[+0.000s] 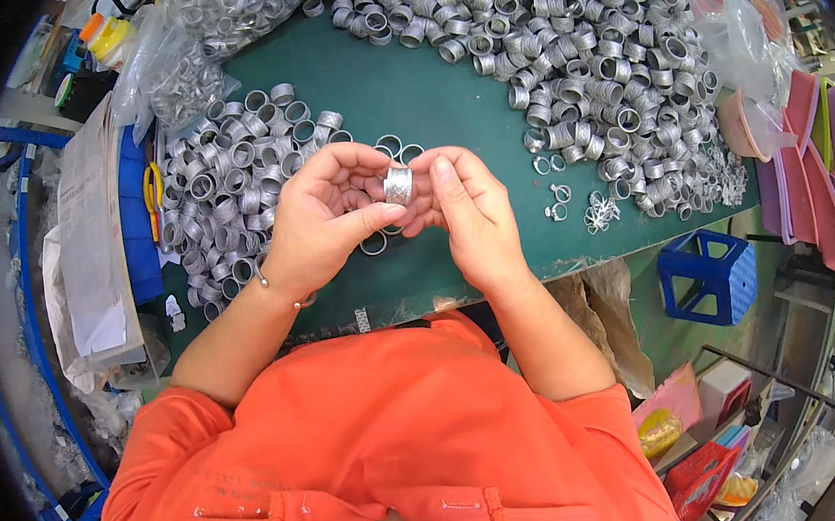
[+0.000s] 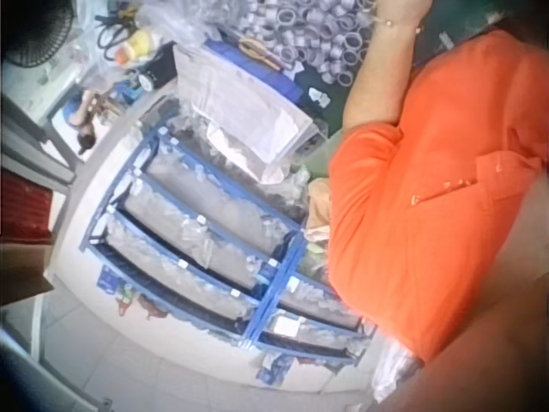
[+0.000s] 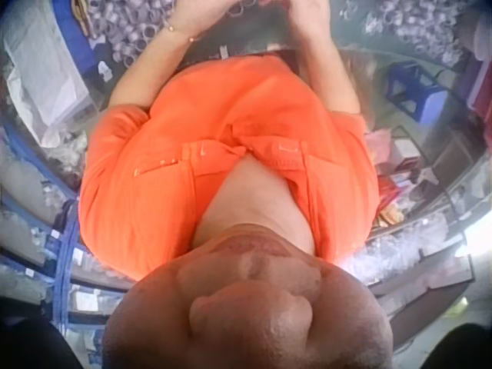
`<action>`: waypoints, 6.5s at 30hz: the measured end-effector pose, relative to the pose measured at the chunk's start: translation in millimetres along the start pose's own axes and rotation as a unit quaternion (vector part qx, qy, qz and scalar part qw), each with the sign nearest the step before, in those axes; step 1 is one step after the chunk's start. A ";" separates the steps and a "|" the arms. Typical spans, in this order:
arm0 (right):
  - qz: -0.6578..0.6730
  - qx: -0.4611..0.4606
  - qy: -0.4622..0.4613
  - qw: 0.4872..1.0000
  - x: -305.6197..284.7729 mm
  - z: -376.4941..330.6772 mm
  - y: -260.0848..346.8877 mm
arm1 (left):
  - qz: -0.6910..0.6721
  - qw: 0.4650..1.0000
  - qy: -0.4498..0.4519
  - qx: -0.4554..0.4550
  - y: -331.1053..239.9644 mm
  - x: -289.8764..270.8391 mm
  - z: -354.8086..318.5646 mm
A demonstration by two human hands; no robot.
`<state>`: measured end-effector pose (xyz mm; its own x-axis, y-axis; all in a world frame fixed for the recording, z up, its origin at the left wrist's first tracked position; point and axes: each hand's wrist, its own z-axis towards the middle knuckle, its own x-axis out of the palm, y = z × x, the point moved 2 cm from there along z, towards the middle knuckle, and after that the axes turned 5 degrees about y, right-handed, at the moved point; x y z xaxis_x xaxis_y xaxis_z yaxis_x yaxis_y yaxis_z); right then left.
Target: The person picks up metal rings one at a time from a large pile on a table, handles them to check their state, and places them into a cardboard box.
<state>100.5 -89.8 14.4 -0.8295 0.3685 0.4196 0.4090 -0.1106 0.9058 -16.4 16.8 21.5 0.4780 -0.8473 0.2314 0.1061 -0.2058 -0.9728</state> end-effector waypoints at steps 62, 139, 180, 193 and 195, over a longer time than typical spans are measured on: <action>-0.062 -0.075 -0.181 0.979 -83.3 -58.2 -9.7 | -0.070 0.990 0.098 -0.076 54.4 77.1 34.2; -0.467 -0.129 -0.307 0.819 -129.6 -128.6 18.5 | 0.358 0.923 0.114 0.076 -5.7 32.7 48.2; -0.141 -0.106 -0.087 0.981 -43.2 -21.7 4.9 | -0.117 0.978 0.054 -0.165 26.0 34.6 38.3; -0.191 -0.133 -0.078 0.969 -51.5 -36.8 3.7 | -0.097 0.974 0.044 -0.202 24.1 53.4 33.9; -0.212 -0.131 -0.071 0.966 -55.6 -40.0 4.6 | -0.069 0.975 0.052 -0.203 25.3 54.9 32.8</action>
<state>133.3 -147.7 -2.4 -0.8338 0.5520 0.0115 -0.0823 -0.1448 0.9860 41.2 -18.9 9.3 0.3900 -0.8390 0.3795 -0.2021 -0.4801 -0.8536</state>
